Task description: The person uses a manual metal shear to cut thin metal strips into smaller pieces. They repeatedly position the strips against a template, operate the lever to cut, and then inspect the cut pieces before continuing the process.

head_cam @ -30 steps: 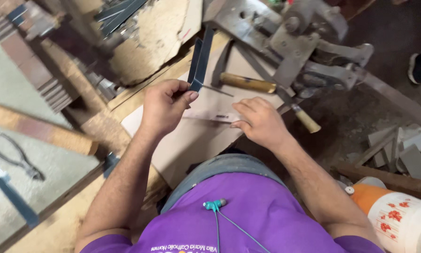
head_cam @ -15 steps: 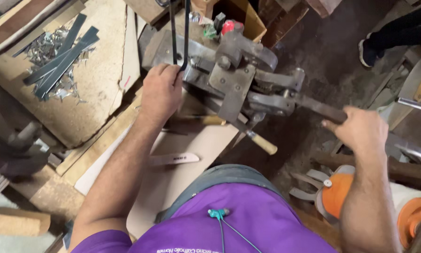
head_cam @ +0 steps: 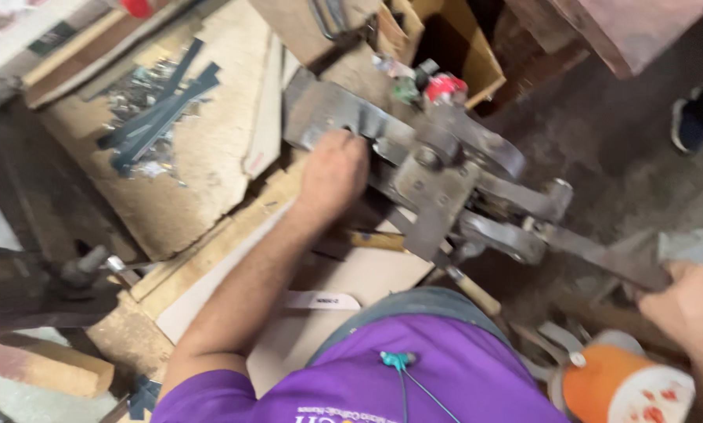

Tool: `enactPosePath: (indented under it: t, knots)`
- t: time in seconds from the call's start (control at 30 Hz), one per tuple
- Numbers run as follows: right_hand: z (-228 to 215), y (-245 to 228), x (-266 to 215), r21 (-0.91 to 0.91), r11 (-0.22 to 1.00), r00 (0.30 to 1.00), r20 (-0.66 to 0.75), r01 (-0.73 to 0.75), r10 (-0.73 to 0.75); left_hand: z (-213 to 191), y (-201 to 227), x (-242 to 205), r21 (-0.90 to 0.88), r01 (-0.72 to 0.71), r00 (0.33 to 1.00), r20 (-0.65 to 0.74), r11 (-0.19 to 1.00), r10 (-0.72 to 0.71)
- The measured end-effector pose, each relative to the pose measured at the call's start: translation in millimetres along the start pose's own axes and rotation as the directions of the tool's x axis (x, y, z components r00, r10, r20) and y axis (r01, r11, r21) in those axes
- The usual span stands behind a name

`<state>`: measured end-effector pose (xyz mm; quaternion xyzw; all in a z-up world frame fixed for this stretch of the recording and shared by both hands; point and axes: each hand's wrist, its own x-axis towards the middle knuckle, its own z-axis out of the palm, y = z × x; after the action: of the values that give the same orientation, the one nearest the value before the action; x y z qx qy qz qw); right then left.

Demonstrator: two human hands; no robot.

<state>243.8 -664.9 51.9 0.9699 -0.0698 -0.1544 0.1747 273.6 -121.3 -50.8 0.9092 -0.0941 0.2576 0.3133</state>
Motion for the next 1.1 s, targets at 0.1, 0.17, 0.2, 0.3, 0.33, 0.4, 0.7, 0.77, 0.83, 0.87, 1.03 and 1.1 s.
enactPosePath:
  t: [0.1, 0.17, 0.2, 0.3, 0.33, 0.4, 0.7, 0.77, 0.83, 0.87, 1.03, 1.1]
  knots:
    - [-6.3, -17.6, -5.8, -0.055, 0.997, 0.988, 0.141, -0.053, 0.061, 3.5, -0.8, -2.9, -0.045, -0.007, 1.000, 0.006, 0.999, 0.008]
    - [-21.2, -19.5, -19.4, -0.091, 0.992, 0.975, 0.197, -0.086, 0.103, 6.2, -1.0, -5.2, -0.037, 0.019, 1.000, 0.024, 0.999, -0.018]
    - [-27.8, -23.9, -21.8, -0.106, 0.990, 0.969, 0.216, -0.098, 0.119, 6.7, -1.0, -5.0, -0.040, 0.015, 1.000, 0.028, 0.999, -0.014]
    - [-48.6, -33.2, -19.2, -0.127, 0.987, 0.959, 0.253, -0.099, 0.129, 3.9, 1.7, -6.3, -0.037, 0.009, 0.999, 0.037, 0.999, -0.007]
    - [-52.3, -37.7, -18.2, -0.126, 0.987, 0.955, 0.267, -0.099, 0.130, 2.3, 1.6, -5.0, -0.033, -0.001, 0.999, 0.037, 0.999, 0.002]
    - [-58.5, -44.1, -17.0, -0.134, 0.987, 0.950, 0.287, -0.085, 0.121, -1.1, 1.3, -4.0, -0.026, -0.016, 0.999, 0.030, 1.000, 0.017]
    - [-70.7, -60.2, -31.5, -0.116, 0.982, 0.948, 0.268, -0.147, 0.174, -10.3, -1.8, -5.1, -0.066, -0.005, 0.997, 0.081, 0.998, 0.011]
    - [-73.1, -51.1, -20.2, -0.155, 0.979, 0.945, 0.280, -0.130, 0.170, -12.2, -0.9, -2.3, -0.096, -0.028, 0.998, 0.048, 0.995, 0.032]
    - [-66.8, -47.3, -20.1, -0.155, 0.980, 0.964, 0.215, -0.127, 0.159, -13.6, -3.9, -0.3, -0.114, -0.046, 0.998, 0.033, 0.992, 0.050]
    - [-60.7, -46.2, -24.7, -0.157, 0.980, 0.968, 0.196, -0.124, 0.154, -15.9, -3.8, -5.5, -0.127, -0.050, 0.998, 0.039, 0.991, 0.055]
    - [-59.0, -42.6, -27.2, -0.152, 0.978, 0.951, 0.252, -0.142, 0.178, -15.0, -8.1, -4.0, -0.118, -0.022, 0.993, 0.109, 0.993, 0.035]
    - [-63.0, -49.5, -19.2, -0.144, 0.981, 0.967, 0.201, -0.127, 0.155, -16.8, -13.7, 0.7, -0.091, -0.029, 0.995, 0.093, 0.995, 0.038]
